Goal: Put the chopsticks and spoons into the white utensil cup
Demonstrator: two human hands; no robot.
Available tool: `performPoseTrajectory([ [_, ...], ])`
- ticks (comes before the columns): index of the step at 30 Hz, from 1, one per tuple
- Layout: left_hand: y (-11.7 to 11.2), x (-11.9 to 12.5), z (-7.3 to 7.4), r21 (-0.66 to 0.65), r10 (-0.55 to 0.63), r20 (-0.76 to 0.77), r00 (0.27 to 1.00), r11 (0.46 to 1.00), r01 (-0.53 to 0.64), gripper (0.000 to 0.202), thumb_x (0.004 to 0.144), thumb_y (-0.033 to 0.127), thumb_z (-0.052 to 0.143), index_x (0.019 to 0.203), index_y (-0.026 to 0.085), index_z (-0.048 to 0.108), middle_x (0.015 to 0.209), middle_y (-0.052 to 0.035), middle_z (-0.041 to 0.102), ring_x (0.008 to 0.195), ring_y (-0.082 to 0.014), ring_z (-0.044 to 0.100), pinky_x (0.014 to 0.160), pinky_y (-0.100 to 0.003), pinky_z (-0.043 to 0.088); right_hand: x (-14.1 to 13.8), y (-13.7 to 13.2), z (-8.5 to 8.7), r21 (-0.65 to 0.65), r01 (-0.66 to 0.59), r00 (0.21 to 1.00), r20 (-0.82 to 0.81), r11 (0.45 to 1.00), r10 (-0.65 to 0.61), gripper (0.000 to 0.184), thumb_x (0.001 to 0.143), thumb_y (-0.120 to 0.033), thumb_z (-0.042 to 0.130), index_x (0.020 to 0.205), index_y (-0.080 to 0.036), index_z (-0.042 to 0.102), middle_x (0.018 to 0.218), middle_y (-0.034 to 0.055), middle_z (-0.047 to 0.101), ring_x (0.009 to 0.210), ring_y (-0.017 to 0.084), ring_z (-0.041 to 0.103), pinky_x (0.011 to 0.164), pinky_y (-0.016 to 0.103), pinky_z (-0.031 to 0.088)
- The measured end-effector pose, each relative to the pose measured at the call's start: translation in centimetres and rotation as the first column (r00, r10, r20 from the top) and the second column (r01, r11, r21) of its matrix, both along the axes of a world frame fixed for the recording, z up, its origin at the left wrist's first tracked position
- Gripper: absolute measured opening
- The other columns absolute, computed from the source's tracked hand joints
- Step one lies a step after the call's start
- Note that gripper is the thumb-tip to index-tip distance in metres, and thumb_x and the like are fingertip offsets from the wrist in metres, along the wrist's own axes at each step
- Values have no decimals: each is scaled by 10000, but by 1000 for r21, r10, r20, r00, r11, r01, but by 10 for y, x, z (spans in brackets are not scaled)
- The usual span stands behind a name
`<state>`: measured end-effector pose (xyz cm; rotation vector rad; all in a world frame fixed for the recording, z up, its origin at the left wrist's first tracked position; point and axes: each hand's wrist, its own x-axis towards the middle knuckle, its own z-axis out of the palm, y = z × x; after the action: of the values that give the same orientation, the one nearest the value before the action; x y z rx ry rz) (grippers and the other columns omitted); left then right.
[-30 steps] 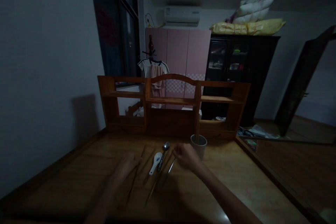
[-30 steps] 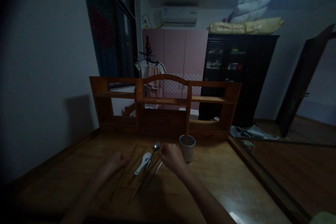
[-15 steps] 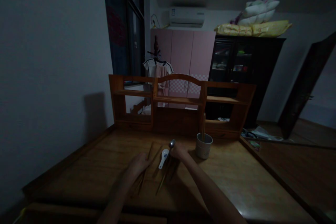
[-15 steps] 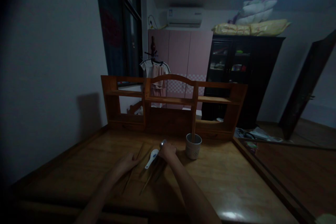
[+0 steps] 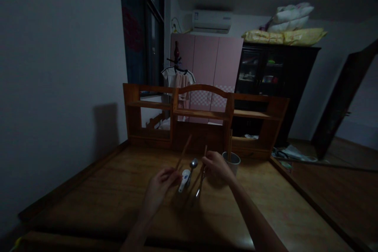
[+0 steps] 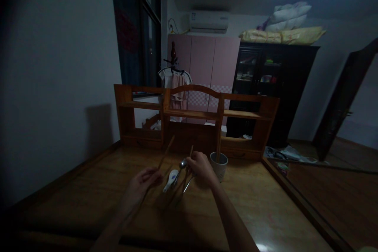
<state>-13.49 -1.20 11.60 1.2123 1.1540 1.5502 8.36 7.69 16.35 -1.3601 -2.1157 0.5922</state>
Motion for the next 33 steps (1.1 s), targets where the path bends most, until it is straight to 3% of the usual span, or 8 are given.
performPoseTrajectory([
  [5,-2,60,5,82,-16,62,998,997,11,302,739,434,682,852,192,542,853,-55,726,877,-224,679,755,-278,515,31,-45,28,184,-117,934,-312,976,171,116,899,-283,443,900,-193,516,746,6,649,585,129,627,530,202,472],
  [7,0,82,2,83,-41,36,999,996,38,282,752,430,669,851,198,541,806,-38,725,840,-223,682,712,-265,508,40,-62,33,222,-151,918,-331,963,220,105,904,-282,464,908,-197,525,762,8,643,620,138,626,571,222,485],
  [10,-2,108,-1,72,-91,-40,995,993,93,256,764,432,651,805,201,547,719,-13,713,742,-214,682,649,-247,484,49,-80,32,231,-184,924,-292,955,249,119,921,-304,484,920,-201,543,803,18,641,720,158,633,625,239,491],
  [13,-7,125,-1,70,-186,25,982,980,184,250,742,410,675,784,206,537,730,-16,719,714,-206,680,643,-247,479,57,-88,23,205,-207,917,-301,957,262,144,936,-331,487,922,-203,550,820,22,640,739,162,635,636,247,498],
  [17,-9,136,-5,52,-254,97,962,967,250,228,693,341,724,805,199,585,797,-42,732,768,-225,687,685,-271,503,66,-87,12,191,-212,909,-321,958,265,160,932,-349,505,935,-200,563,796,22,647,701,162,639,619,257,504],
  [21,-5,139,-15,93,-288,43,957,954,283,269,697,337,728,920,186,714,958,-84,727,927,-278,663,790,-327,517,71,-86,9,173,-205,898,-357,963,256,178,926,-368,512,930,-196,559,751,19,652,674,167,650,620,270,514],
  [26,-3,135,-21,61,-260,-67,963,962,264,249,716,383,719,880,201,764,861,-74,738,879,-296,667,769,-348,523,71,-85,8,165,-210,892,-370,964,258,163,915,-359,535,949,-202,560,763,17,643,673,165,647,594,260,519],
  [33,-8,128,-19,40,-294,-109,950,953,299,228,729,384,693,842,197,759,872,-81,729,866,-277,652,765,-330,496,63,-88,10,222,-205,912,-309,953,269,82,894,-290,571,895,-210,591,741,-2,626,656,145,624,594,246,502],
])
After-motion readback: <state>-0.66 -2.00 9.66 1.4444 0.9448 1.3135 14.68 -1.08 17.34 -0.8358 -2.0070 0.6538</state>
